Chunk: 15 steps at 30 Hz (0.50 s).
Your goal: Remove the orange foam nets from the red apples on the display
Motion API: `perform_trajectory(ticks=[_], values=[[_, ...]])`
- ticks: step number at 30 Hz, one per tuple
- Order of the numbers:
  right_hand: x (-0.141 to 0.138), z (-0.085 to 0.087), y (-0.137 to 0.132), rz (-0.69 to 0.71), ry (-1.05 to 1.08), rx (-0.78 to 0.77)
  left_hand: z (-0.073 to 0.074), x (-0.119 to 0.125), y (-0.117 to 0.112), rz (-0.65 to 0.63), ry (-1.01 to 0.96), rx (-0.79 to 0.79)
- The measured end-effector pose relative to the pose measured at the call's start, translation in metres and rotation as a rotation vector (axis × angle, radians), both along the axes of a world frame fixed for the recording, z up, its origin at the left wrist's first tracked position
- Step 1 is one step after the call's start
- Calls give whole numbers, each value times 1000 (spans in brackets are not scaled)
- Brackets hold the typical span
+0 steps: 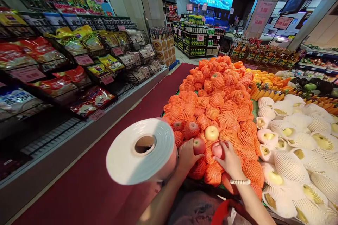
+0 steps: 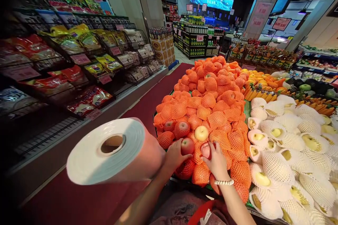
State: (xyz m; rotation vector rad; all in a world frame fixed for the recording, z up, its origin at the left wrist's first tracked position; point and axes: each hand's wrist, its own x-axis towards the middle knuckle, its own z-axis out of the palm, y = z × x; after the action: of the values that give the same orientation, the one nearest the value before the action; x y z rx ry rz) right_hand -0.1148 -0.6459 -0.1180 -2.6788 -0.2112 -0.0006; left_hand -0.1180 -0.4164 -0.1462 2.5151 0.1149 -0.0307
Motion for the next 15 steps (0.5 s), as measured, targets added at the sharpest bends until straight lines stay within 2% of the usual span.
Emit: perform_trajectory(ticks=[2, 4, 9, 15], values=[[-5, -14, 5, -17, -46, 8, 4, 3, -1, -12, 28, 30], [-7, -20, 9, -36, -74, 33, 4, 3, -4, -45, 4, 59], [1, -13, 11, 11, -99, 123, -7, -2, -5, -166, -157, 120], [12, -15, 7, 160, -106, 204, -2, 3, 5, -128, -66, 93]])
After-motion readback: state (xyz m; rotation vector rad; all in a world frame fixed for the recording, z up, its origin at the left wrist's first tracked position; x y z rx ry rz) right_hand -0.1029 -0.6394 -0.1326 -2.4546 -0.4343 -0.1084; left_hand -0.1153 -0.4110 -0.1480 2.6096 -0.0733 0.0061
